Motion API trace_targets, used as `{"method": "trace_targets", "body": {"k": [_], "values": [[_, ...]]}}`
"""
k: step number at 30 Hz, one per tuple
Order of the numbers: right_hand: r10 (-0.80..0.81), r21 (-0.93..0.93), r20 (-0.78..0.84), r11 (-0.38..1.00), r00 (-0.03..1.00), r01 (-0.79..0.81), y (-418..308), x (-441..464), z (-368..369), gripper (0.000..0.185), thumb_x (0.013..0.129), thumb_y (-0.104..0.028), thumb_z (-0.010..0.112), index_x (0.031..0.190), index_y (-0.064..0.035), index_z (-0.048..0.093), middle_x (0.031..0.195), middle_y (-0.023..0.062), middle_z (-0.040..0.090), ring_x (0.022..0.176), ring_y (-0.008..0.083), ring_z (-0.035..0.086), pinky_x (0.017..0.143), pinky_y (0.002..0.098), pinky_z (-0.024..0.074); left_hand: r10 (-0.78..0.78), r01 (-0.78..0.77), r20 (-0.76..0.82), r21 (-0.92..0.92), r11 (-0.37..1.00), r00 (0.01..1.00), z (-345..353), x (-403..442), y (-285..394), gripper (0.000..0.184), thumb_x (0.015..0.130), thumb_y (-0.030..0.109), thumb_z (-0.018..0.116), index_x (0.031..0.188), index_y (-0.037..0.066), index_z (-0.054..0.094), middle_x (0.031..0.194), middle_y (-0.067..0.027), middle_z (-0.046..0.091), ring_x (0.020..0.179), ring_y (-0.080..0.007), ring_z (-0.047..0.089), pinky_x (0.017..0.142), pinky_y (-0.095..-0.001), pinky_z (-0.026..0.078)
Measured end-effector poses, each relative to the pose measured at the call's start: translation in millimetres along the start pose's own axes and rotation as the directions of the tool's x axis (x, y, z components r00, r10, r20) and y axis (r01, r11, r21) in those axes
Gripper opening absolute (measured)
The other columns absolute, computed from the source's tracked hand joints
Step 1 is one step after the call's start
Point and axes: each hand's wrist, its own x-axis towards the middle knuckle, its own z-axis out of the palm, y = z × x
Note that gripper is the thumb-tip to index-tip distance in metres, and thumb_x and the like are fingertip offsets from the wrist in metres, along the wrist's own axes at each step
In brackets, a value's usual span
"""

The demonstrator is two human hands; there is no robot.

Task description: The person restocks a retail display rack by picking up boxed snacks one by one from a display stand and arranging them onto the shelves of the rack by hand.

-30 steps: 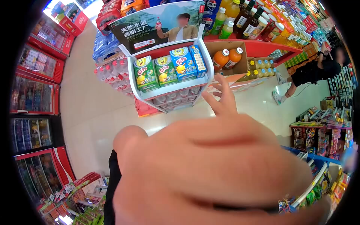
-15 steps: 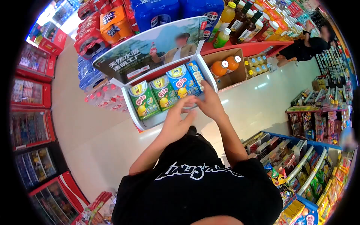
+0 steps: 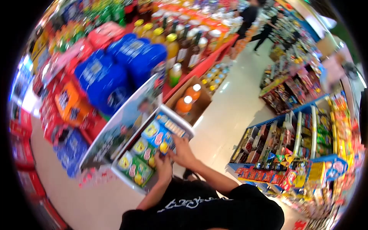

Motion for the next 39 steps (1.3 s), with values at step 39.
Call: {"method": "trace_targets", "body": {"k": [39], "values": [[0.531, 0.517, -0.845, 0.782, -0.062, -0.349, 34.4, -621.6, -189.2, 0.037, 0.083, -0.008, 0.079, 0.115, 0.0014, 0.063, 0.108, 0.0108, 0.068, 0.09, 0.0168, 0.063, 0.08, 0.032, 0.0515, 0.034, -0.701, 0.997, 0.021, 0.713, 0.064, 159.4, -460.5, -134.1, 0.062, 0.097, 0.009, 0.068, 0.149, -0.003, 0.038, 0.146, -0.0261, 0.048, 0.133, -0.0337, 0.052, 0.107, -0.0425, 0.045]]}}
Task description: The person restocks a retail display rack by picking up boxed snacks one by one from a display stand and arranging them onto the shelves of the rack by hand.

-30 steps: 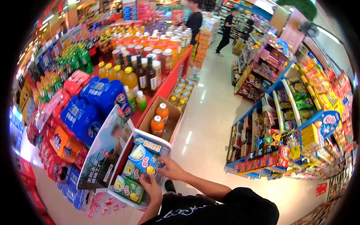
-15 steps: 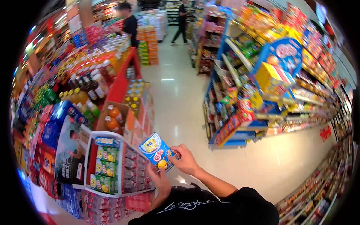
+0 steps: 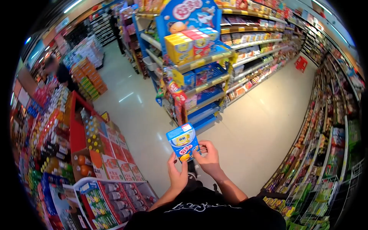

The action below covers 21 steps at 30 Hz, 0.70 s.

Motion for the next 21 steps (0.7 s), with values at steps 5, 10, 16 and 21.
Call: {"method": "trace_targets", "body": {"k": [5, 10, 16, 21], "values": [[0.048, -0.002, -0.209, 0.999, 0.977, -0.05, 19.7, 26.9, -40.7, 0.036, 0.081, -0.002, 0.081, 0.111, 0.0026, 0.062, 0.11, 0.0111, 0.069, 0.089, 0.0134, 0.064, 0.083, 0.0288, 0.0537, 0.21, -0.216, 0.086, 0.067, 0.974, 0.974, 47.2, 48.6, 27.6, 0.056, 0.092, 0.007, 0.072, 0.143, -0.001, 0.048, 0.14, -0.0195, 0.045, 0.118, -0.0289, 0.056, 0.091, -0.0371, 0.051], [0.011, 0.006, -0.343, 1.0, 0.939, -0.01, 38.6, 76.0, -88.6, 0.039, 0.082, -0.006, 0.08, 0.115, 0.0014, 0.062, 0.119, 0.0161, 0.069, 0.1, 0.0234, 0.069, 0.083, 0.0334, 0.0551, 0.305, -0.285, 0.139, -0.151, 0.947, 0.942, 119.9, 97.7, 50.0, 0.054, 0.091, 0.005, 0.072, 0.14, 0.0, 0.05, 0.139, -0.0196, 0.046, 0.118, -0.0296, 0.056, 0.094, -0.0377, 0.051], [-0.074, -0.057, -0.384, 0.997, 0.92, 0.057, 31.8, 177.0, -149.1, 0.043, 0.086, -0.005, 0.076, 0.124, 0.0041, 0.057, 0.118, 0.0166, 0.068, 0.103, 0.0206, 0.068, 0.082, 0.0331, 0.0548, 0.403, -0.374, 0.148, -0.189, 0.908, 0.903, 197.3, 181.5, 89.4, 0.06, 0.089, 0.002, 0.073, 0.144, -0.002, 0.051, 0.135, -0.0228, 0.051, 0.12, -0.0359, 0.056, 0.103, -0.0407, 0.048], [-0.298, -0.07, -0.333, 0.954, 0.894, 0.292, 30.8, 260.4, -172.4, 0.06, 0.082, 0.003, 0.078, 0.135, 0.0042, 0.049, 0.126, 0.0161, 0.063, 0.114, 0.0235, 0.064, 0.101, 0.0344, 0.0491, 0.492, -0.456, 0.114, -0.241, 0.857, 0.863, 233.0, 260.3, 117.4, 0.057, 0.089, -0.001, 0.072, 0.142, -0.003, 0.051, 0.139, -0.0256, 0.054, 0.129, -0.0411, 0.056, 0.109, -0.0432, 0.045]]}}
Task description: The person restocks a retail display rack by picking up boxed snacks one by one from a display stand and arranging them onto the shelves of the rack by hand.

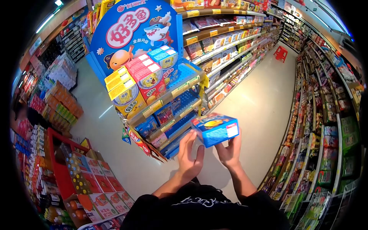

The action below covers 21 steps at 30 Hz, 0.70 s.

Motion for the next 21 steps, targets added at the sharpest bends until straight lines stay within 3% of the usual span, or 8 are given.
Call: {"method": "trace_targets", "body": {"k": [1, 3, 9, 13, 17, 19, 21], "values": [[0.008, -0.011, 0.011, 1.0, 1.0, -0.008, 10.2, 9.6, 1.1, 0.064, 0.082, 0.002, 0.077, 0.138, 0.004, 0.046, 0.128, 0.0155, 0.06, 0.117, 0.0221, 0.062, 0.104, 0.0353, 0.0469, 0.058, -0.058, -0.022, -0.003, 0.998, 0.998, 3.0, 14.2, -4.7, 0.057, 0.089, -0.002, 0.072, 0.142, -0.003, 0.052, 0.14, -0.0257, 0.054, 0.13, -0.0415, 0.056, 0.11, -0.0436, 0.045], [0.069, 0.16, 0.034, 0.984, 0.997, -0.074, 16.4, 32.6, 9.6, 0.066, 0.083, 0.003, 0.075, 0.14, 0.0048, 0.042, 0.129, 0.015, 0.058, 0.118, 0.0213, 0.06, 0.105, 0.035, 0.0458, 0.085, -0.086, -0.064, -0.025, 0.996, 0.994, 8.5, 38.9, -10.9, 0.056, 0.088, -0.005, 0.071, 0.14, -0.003, 0.051, 0.141, -0.0266, 0.053, 0.131, -0.0429, 0.056, 0.109, -0.0449, 0.047], [0.065, 0.234, 0.133, 0.968, 0.989, -0.095, 34.7, 102.2, 31.6, 0.063, 0.083, 0.006, 0.07, 0.138, 0.0062, 0.04, 0.129, 0.0155, 0.056, 0.119, 0.0209, 0.058, 0.105, 0.0336, 0.0453, 0.128, -0.147, -0.208, -0.079, 0.986, 0.97, 22.4, 91.3, -30.1, 0.056, 0.087, -0.007, 0.071, 0.138, -0.001, 0.048, 0.145, -0.0312, 0.051, 0.128, -0.0445, 0.059, 0.105, -0.044, 0.05], [-0.055, 0.282, 0.203, 0.959, 0.978, -0.005, 62.8, 143.4, 52.9, 0.057, 0.086, 0.004, 0.072, 0.135, 0.0059, 0.043, 0.128, 0.0145, 0.056, 0.118, 0.0213, 0.059, 0.104, 0.0331, 0.0455, 0.101, -0.085, -0.179, 0.096, 0.992, 0.979, 20.5, 122.2, -31.7, 0.06, 0.089, -0.004, 0.07, 0.142, 0.001, 0.042, 0.151, -0.031, 0.047, 0.137, -0.0439, 0.052, 0.112, -0.0471, 0.043], [-0.134, 0.329, 0.292, 0.944, 0.947, 0.032, 79.9, 183.7, 71.8, 0.047, 0.089, 0.0, 0.073, 0.13, 0.0045, 0.051, 0.128, 0.0143, 0.055, 0.118, 0.021, 0.059, 0.102, 0.0331, 0.0458, 0.084, -0.018, -0.285, 0.226, 0.974, 0.955, 29.0, 147.1, -39.3, 0.057, 0.091, -0.001, 0.069, 0.143, -0.003, 0.046, 0.151, -0.0289, 0.048, 0.137, -0.0391, 0.054, 0.111, -0.0442, 0.045], [-0.029, 0.43, 0.34, 0.894, 0.94, -0.129, 70.0, 200.9, 79.6, 0.038, 0.093, -0.004, 0.071, 0.126, 0.0056, 0.054, 0.115, 0.0112, 0.063, 0.102, 0.0162, 0.063, 0.089, 0.0302, 0.0518, 0.008, 0.072, -0.325, 0.233, 0.97, 0.946, 32.7, 152.9, -44.7, 0.059, 0.093, 0.0, 0.067, 0.148, -0.004, 0.046, 0.151, -0.0249, 0.048, 0.136, -0.0341, 0.054, 0.11, -0.0423, 0.046], [0.021, 0.339, 0.416, 0.924, 0.909, -0.177, 76.2, 216.2, 85.8, 0.034, 0.095, -0.004, 0.07, 0.124, 0.0054, 0.055, 0.107, 0.012, 0.069, 0.09, 0.0132, 0.065, 0.08, 0.0291, 0.0543, -0.052, 0.155, -0.365, 0.259, 0.953, 0.93, 36.2, 157.5, -49.3, 0.059, 0.094, 0.0, 0.066, 0.148, -0.004, 0.046, 0.151, -0.0231, 0.047, 0.136, -0.0322, 0.054, 0.11, -0.042, 0.046]]}}
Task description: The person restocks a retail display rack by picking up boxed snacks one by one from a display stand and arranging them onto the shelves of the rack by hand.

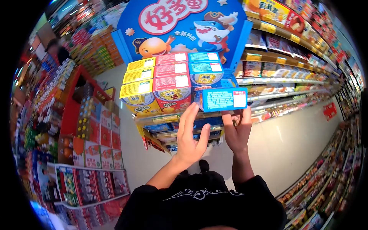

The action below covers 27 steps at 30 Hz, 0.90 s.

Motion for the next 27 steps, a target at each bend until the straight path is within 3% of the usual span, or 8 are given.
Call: {"method": "trace_targets", "body": {"k": [4, 5, 9, 13, 18, 20, 24, 27], "values": [[-0.111, -0.214, 0.081, 0.969, 0.991, 0.126, 27.4, 19.1, 0.1, 0.031, 0.095, -0.007, 0.071, 0.12, 0.006, 0.059, 0.104, 0.0203, 0.072, 0.088, 0.0257, 0.072, 0.077, 0.0368, 0.0573, -0.047, 0.061, -0.103, 0.132, 0.989, 0.994, 13.0, 4.8, 1.8, 0.065, 0.094, 0.002, 0.067, 0.154, -0.004, 0.041, 0.144, -0.0201, 0.049, 0.127, -0.0293, 0.057, 0.108, -0.0405, 0.048], [-0.101, -0.228, 0.082, 0.967, 0.992, 0.117, 25.3, 22.6, 1.4, 0.028, 0.093, -0.008, 0.072, 0.115, 0.0062, 0.063, 0.103, 0.0213, 0.072, 0.092, 0.034, 0.073, 0.079, 0.0395, 0.0573, -0.039, 0.057, -0.131, 0.135, 0.989, 0.991, 16.1, 7.4, 1.0, 0.068, 0.093, 0.004, 0.068, 0.154, -0.004, 0.04, 0.14, -0.0197, 0.051, 0.124, -0.0293, 0.058, 0.104, -0.04, 0.05], [-0.182, -0.472, 0.214, 0.841, 0.96, 0.265, 19.7, 40.9, -6.2, 0.024, 0.091, -0.01, 0.074, 0.108, 0.0048, 0.067, 0.106, 0.0223, 0.072, 0.093, 0.0388, 0.072, 0.081, 0.0412, 0.0569, -0.144, 0.171, -0.142, 0.206, 0.963, 0.979, 22.0, 9.5, -2.2, 0.065, 0.091, 0.006, 0.071, 0.15, -0.006, 0.046, 0.14, -0.0217, 0.051, 0.125, -0.0309, 0.057, 0.1, -0.0392, 0.051], [-0.181, -0.445, 0.24, 0.853, 0.954, 0.274, 28.7, 47.8, -9.2, 0.022, 0.09, -0.011, 0.075, 0.106, 0.0035, 0.069, 0.107, 0.0212, 0.072, 0.095, 0.0398, 0.071, 0.083, 0.0431, 0.056, -0.108, 0.171, -0.184, 0.375, 0.911, 0.977, 28.0, 5.5, 1.1, 0.062, 0.091, 0.009, 0.073, 0.147, -0.006, 0.049, 0.14, -0.0236, 0.052, 0.125, -0.035, 0.056, 0.103, -0.0398, 0.047], [-0.082, -0.469, 0.223, 0.865, 0.971, 0.181, 21.7, 44.6, -5.4, 0.029, 0.09, -0.01, 0.076, 0.112, 0.0057, 0.068, 0.111, 0.0239, 0.071, 0.103, 0.0408, 0.068, 0.092, 0.044, 0.0524, -0.117, 0.187, -0.216, 0.341, 0.921, 0.969, 9.4, -14.6, 7.4, 0.059, 0.091, 0.009, 0.073, 0.144, -0.006, 0.052, 0.137, -0.0232, 0.055, 0.122, -0.0339, 0.057, 0.1, -0.0385, 0.049], [-0.221, -0.468, 0.21, 0.832, 0.952, 0.296, 27.4, 42.1, -4.7, 0.038, 0.089, -0.008, 0.077, 0.123, 0.0049, 0.064, 0.121, 0.0209, 0.067, 0.108, 0.034, 0.066, 0.095, 0.0407, 0.0504, -0.143, 0.221, -0.245, 0.33, 0.918, 0.959, -11.1, -36.1, 5.8, 0.057, 0.091, 0.009, 0.073, 0.143, -0.005, 0.053, 0.135, -0.0229, 0.057, 0.12, -0.0335, 0.058, 0.096, -0.0373, 0.05], [-0.067, -0.072, -0.146, 0.996, 0.987, 0.056, 8.6, 6.7, 23.0, 0.047, 0.092, 0.001, 0.073, 0.135, 0.0006, 0.054, 0.133, 0.0133, 0.05, 0.12, 0.0224, 0.053, 0.095, 0.0325, 0.0489, -0.217, 0.351, -0.339, 0.408, 0.843, 0.916, -67.5, -101.5, -6.4, 0.056, 0.09, 0.009, 0.074, 0.142, -0.003, 0.055, 0.133, -0.02, 0.059, 0.114, -0.0303, 0.06, 0.092, -0.0379, 0.052], [-0.413, 0.169, -0.122, 0.887, 0.902, 0.429, 12.2, -32.8, 58.7, 0.044, 0.092, 0.006, 0.069, 0.132, 0.0014, 0.051, 0.132, 0.0156, 0.048, 0.114, 0.0218, 0.056, 0.083, 0.0286, 0.0531, -0.377, 0.52, -0.409, 0.33, 0.788, 0.831, -113.5, -160.1, -4.6, 0.053, 0.092, 0.012, 0.073, 0.141, 0.0, 0.056, 0.132, -0.0177, 0.061, 0.116, -0.0286, 0.061, 0.093, -0.0388, 0.053]]}}
